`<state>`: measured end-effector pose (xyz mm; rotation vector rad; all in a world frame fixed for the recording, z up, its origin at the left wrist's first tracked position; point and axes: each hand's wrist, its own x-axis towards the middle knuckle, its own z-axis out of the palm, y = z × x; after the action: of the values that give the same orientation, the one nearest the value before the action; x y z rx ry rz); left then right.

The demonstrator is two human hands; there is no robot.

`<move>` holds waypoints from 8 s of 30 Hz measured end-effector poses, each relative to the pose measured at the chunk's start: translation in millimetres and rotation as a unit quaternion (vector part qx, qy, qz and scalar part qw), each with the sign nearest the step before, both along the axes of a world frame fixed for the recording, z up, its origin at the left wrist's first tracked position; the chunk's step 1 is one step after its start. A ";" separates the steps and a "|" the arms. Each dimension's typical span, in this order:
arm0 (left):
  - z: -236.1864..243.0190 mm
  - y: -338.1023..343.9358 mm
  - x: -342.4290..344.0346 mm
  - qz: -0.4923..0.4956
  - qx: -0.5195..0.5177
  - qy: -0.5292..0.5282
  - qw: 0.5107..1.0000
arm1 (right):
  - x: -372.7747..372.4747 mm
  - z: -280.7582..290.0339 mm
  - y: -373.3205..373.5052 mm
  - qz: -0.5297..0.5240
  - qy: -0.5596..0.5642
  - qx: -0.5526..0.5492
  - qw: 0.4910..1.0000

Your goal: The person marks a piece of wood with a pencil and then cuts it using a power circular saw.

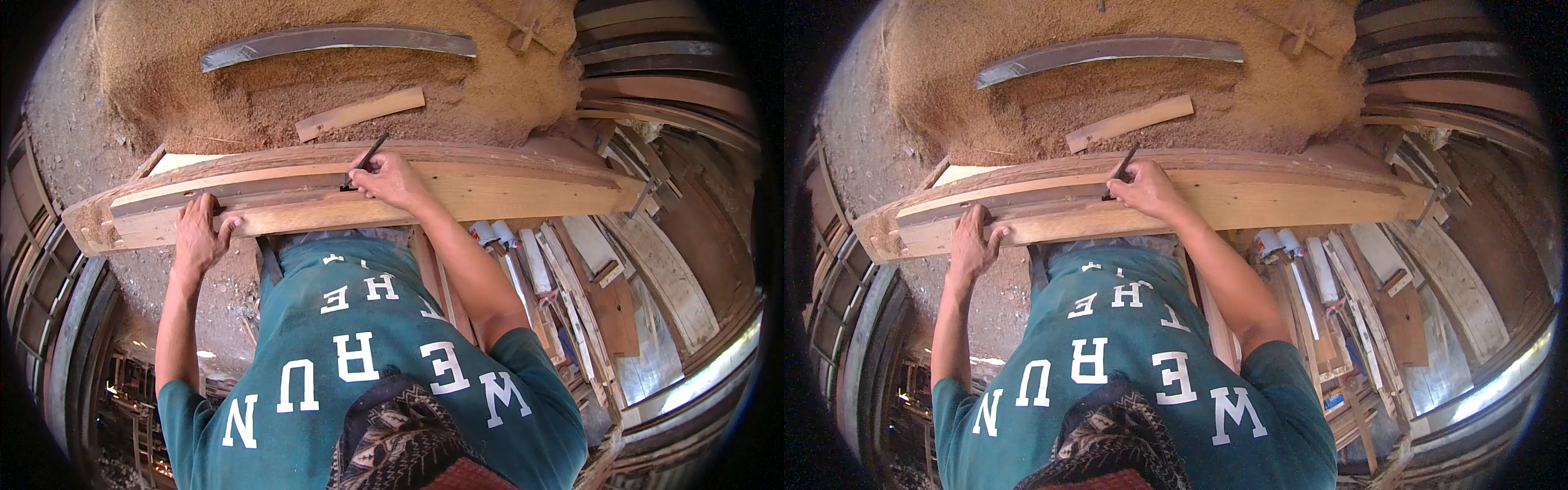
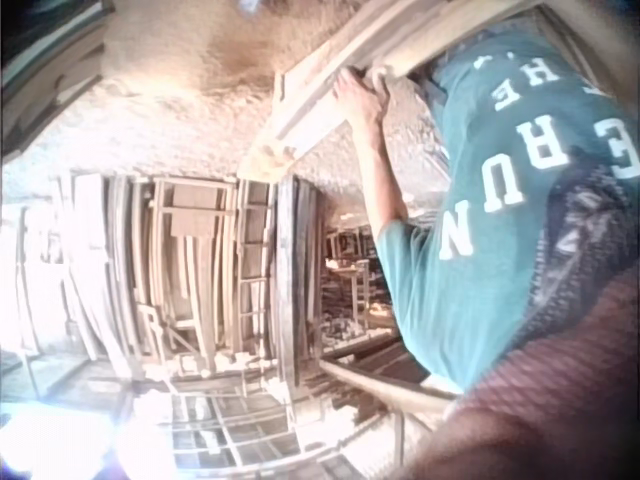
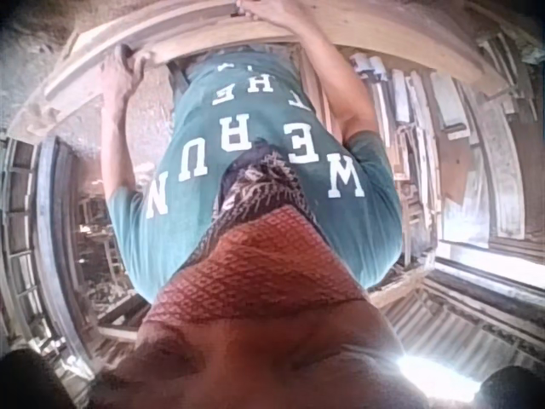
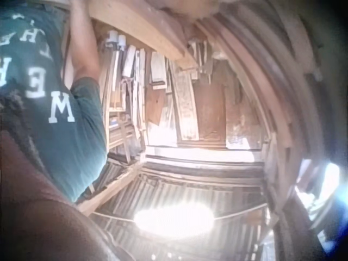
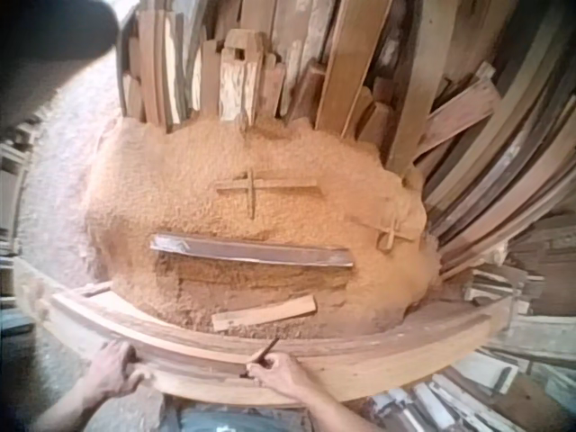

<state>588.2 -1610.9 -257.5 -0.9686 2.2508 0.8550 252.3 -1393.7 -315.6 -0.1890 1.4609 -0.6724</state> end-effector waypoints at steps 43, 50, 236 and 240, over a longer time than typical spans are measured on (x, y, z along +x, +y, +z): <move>-6.4 -2.5 2.8 0.032 0.017 -0.002 0.999 | 10.1 4.4 -9.0 0.045 0.017 0.019 0.999; -3.5 -3.7 -0.3 0.038 0.018 -0.003 0.999 | 13.0 1.4 -5.6 0.053 0.029 0.005 0.998; -50.9 119.9 15.6 -0.073 -0.286 0.183 0.938 | 44.1 47.6 29.5 -0.053 0.060 -0.068 0.994; -49.1 122.4 16.5 -0.067 -0.294 0.185 0.935 | 40.2 54.5 27.7 -0.039 0.039 -0.051 0.997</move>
<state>604.7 -1488.5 -306.6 -0.9365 2.9537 0.3113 292.5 -1366.0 -261.1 -0.2411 1.5161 -0.8107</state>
